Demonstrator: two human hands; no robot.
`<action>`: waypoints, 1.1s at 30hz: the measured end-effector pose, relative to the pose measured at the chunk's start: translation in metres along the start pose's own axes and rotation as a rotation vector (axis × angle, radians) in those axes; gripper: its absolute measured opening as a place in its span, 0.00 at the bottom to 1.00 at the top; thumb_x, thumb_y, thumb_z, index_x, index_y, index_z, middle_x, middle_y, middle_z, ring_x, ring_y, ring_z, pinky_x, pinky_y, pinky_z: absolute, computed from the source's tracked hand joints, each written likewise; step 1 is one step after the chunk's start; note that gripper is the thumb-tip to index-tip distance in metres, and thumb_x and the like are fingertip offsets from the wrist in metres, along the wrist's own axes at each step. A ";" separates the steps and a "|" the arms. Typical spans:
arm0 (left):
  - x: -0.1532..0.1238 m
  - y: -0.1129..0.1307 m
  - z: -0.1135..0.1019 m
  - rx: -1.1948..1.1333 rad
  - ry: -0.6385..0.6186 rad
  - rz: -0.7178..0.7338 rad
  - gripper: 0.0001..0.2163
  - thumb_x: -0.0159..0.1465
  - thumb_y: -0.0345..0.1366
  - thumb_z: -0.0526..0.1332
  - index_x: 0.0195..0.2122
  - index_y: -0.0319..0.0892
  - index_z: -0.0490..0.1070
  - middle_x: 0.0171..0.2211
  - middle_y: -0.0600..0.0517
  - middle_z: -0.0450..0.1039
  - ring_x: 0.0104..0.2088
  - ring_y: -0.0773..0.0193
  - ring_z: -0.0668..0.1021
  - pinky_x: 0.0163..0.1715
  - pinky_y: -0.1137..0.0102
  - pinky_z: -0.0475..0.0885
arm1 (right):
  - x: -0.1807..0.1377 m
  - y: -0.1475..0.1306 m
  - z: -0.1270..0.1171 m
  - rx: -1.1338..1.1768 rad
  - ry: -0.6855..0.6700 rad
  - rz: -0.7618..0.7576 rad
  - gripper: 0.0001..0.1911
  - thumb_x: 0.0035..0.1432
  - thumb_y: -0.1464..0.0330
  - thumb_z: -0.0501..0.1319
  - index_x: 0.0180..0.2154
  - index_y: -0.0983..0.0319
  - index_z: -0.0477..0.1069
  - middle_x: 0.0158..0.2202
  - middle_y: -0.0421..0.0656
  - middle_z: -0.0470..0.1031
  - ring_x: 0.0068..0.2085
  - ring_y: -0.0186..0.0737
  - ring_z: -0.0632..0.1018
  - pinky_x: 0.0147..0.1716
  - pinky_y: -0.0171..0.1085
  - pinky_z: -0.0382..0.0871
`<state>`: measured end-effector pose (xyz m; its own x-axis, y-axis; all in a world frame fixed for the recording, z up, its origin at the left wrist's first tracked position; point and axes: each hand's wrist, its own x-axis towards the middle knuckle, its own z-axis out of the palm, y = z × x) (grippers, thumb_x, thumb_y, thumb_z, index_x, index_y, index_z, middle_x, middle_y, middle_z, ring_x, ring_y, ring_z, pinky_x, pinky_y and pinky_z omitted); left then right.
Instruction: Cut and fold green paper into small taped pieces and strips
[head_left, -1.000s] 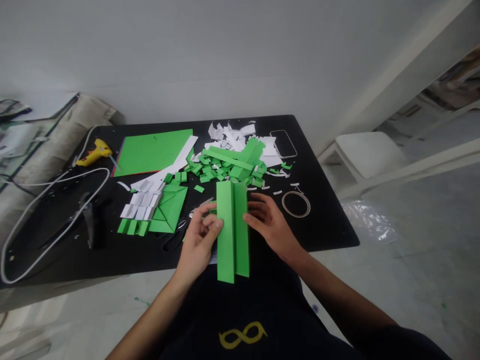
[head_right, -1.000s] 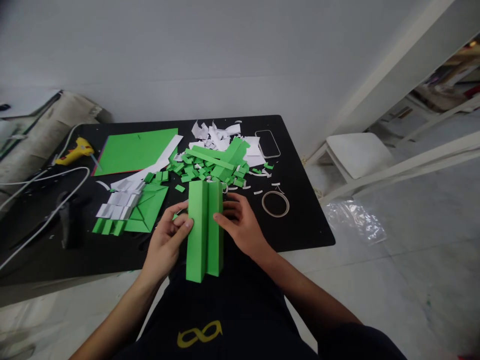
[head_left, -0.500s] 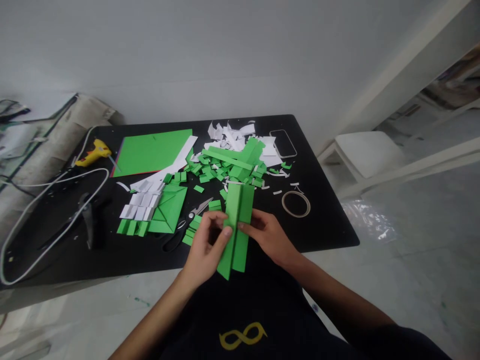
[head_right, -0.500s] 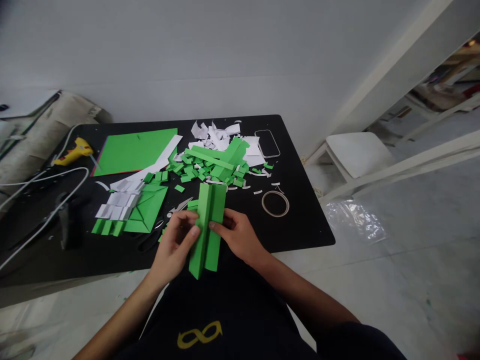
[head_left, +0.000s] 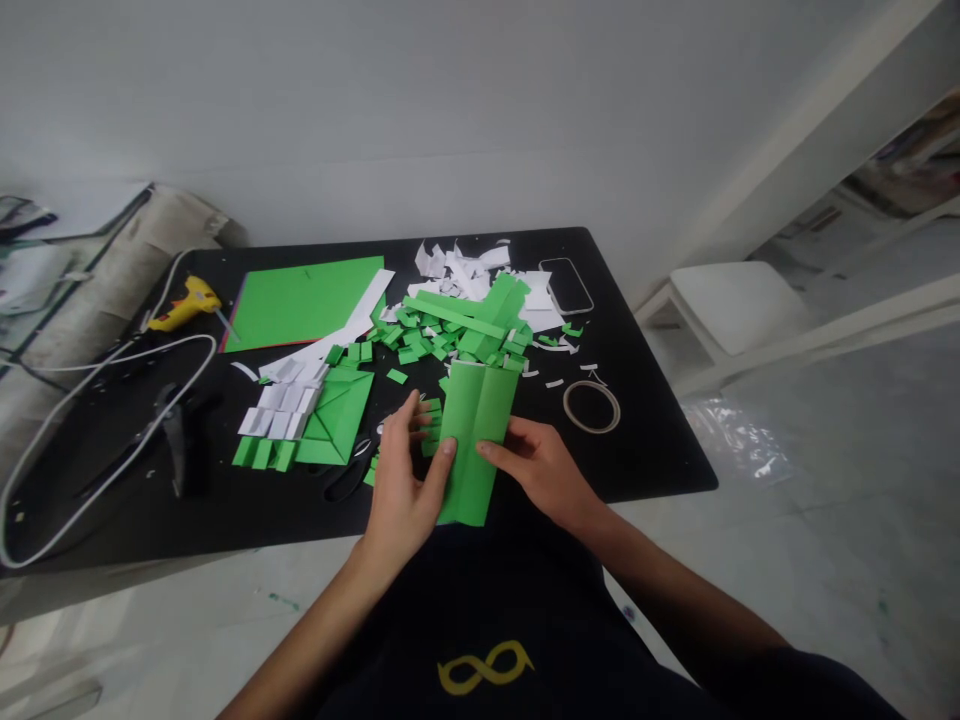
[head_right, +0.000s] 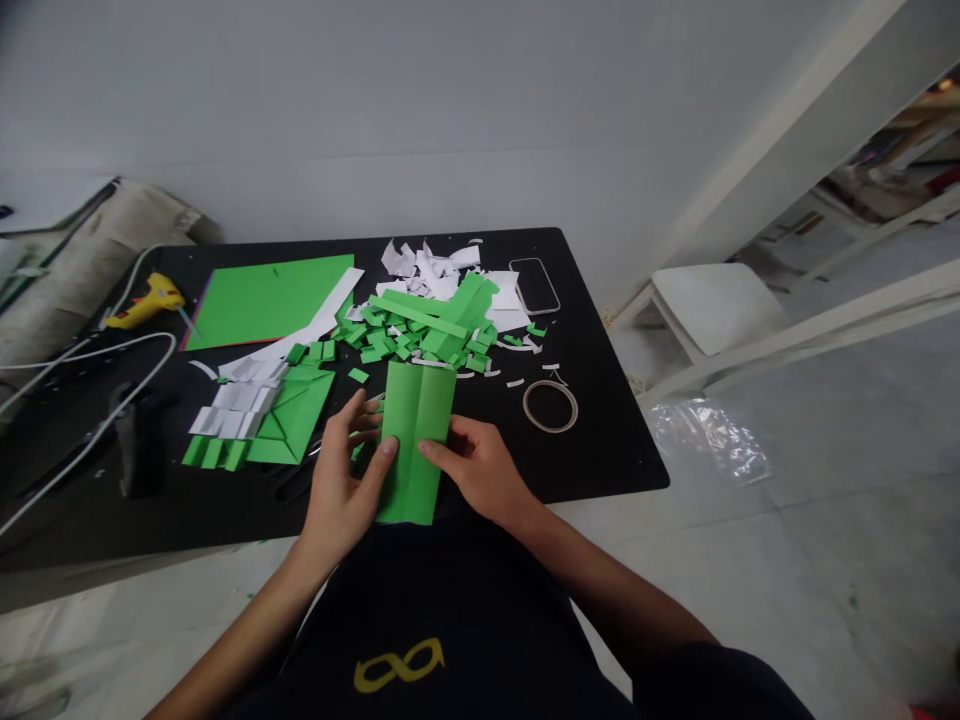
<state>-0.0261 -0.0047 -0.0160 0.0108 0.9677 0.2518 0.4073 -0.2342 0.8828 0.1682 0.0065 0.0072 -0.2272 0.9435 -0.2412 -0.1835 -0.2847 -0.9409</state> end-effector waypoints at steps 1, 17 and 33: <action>0.001 0.001 0.000 -0.005 -0.011 0.018 0.22 0.72 0.39 0.64 0.67 0.48 0.67 0.60 0.41 0.72 0.59 0.50 0.76 0.59 0.54 0.73 | 0.000 0.000 0.000 -0.002 -0.004 -0.005 0.15 0.57 0.57 0.76 0.42 0.57 0.85 0.41 0.44 0.87 0.45 0.51 0.85 0.53 0.53 0.79; 0.001 0.021 -0.016 -0.125 -0.025 0.299 0.12 0.68 0.24 0.64 0.43 0.49 0.83 0.45 0.49 0.84 0.45 0.55 0.85 0.47 0.60 0.79 | -0.006 -0.015 -0.011 -0.065 0.055 -0.134 0.16 0.54 0.60 0.78 0.44 0.52 0.83 0.40 0.41 0.79 0.41 0.43 0.79 0.44 0.41 0.75; -0.004 -0.001 -0.033 0.190 0.042 0.498 0.22 0.65 0.32 0.66 0.60 0.56 0.80 0.63 0.48 0.77 0.64 0.41 0.75 0.70 0.42 0.61 | -0.016 -0.013 -0.023 -0.013 0.075 0.104 0.19 0.49 0.63 0.80 0.44 0.54 0.84 0.42 0.41 0.82 0.42 0.46 0.82 0.42 0.45 0.78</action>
<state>-0.0571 -0.0118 -0.0052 0.2100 0.7384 0.6409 0.5203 -0.6394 0.5662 0.1966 -0.0005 0.0181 -0.1721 0.9192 -0.3541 -0.1502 -0.3797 -0.9128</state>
